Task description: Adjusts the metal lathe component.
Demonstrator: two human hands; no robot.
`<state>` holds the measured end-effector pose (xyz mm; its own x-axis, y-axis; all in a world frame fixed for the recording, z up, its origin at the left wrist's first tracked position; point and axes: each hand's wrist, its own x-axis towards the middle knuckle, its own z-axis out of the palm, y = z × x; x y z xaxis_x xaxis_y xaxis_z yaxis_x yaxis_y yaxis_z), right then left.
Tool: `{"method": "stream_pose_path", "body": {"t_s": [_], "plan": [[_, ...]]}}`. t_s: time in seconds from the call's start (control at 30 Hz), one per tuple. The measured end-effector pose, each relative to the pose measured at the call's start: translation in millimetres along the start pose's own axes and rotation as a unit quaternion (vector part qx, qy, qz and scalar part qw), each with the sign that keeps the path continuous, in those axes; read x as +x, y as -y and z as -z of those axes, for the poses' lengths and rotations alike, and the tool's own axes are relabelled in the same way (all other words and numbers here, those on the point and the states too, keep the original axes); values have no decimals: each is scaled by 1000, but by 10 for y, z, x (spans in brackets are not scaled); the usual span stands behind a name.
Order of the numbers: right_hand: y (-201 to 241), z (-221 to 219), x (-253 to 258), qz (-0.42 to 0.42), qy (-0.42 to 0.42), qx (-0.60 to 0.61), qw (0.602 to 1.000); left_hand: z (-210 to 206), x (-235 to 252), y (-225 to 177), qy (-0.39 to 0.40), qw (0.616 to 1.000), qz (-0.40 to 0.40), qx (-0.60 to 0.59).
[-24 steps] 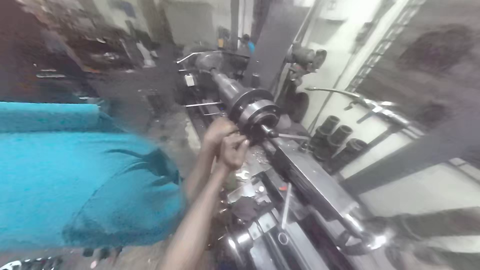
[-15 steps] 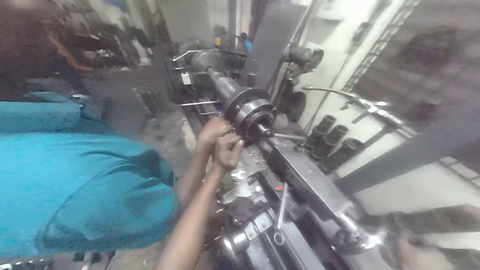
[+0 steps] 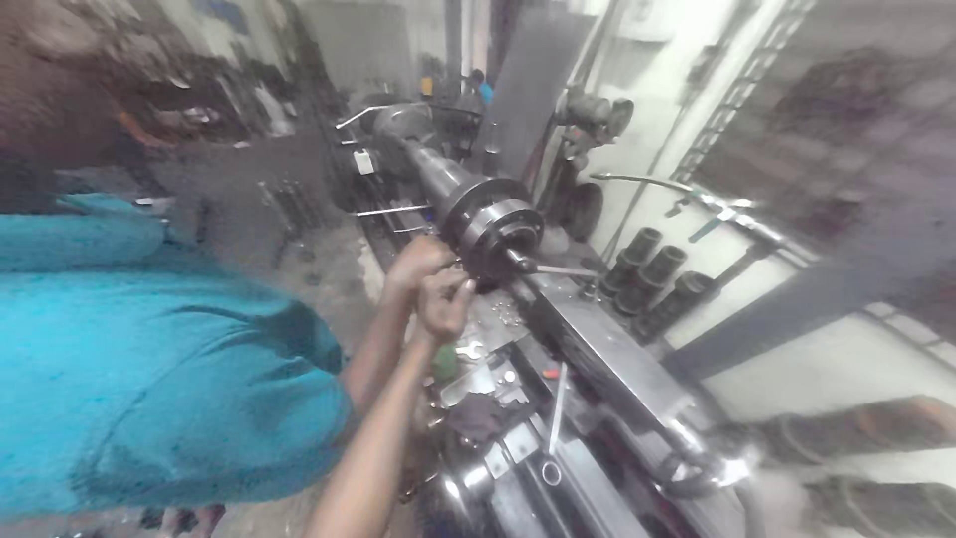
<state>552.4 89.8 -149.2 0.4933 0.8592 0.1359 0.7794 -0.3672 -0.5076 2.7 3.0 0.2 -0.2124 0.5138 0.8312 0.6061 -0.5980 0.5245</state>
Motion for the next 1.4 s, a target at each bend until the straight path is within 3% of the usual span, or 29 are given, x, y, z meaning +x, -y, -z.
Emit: {"method": "stream_pose_path", "body": {"t_s": [0.17, 0.3, 0.33, 0.43, 0.47, 0.5, 0.8, 0.93, 1.13, 1.27, 1.4], "plan": [[-488, -342, 106, 86, 2, 1, 996, 3, -3, -29, 6, 1000, 17, 26], [104, 37, -354, -21, 143, -77, 987, -3, 1, -40, 8, 1000, 17, 13], [35, -39, -436, -10, 146, -58, 988, 0, 6, -26, 4, 1000, 13, 9], [-865, -776, -441, 189, -51, 41, 980, -8, -9, 11, -2, 1000, 11, -8], [-805, -611, -539, 128, 52, 39, 990, -11, -17, 1, -1, 1000, 16, -6], [-728, -504, -614, 71, 102, 47, 991, -10, -21, -15, 1, 1000, 20, -4], [-209, 153, -1098, 47, 166, 63, 983, -13, -1, 0, 0, 1000, 4, 14], [-170, 279, -1140, 69, 142, 104, 982, -2, 1, -34, 8, 1000, 15, 12], [463, 797, -1295, 19, 52, 140, 989, -2, 15, -31, 6, 1000, -8, 8], [202, 686, -858, 111, -25, 122, 986, -12, 14, -32, -3, 1000, -9, 24], [323, 778, -861, 101, -35, 100, 989, -4, 87, -226, 7, 1000, -11, 13]]}}
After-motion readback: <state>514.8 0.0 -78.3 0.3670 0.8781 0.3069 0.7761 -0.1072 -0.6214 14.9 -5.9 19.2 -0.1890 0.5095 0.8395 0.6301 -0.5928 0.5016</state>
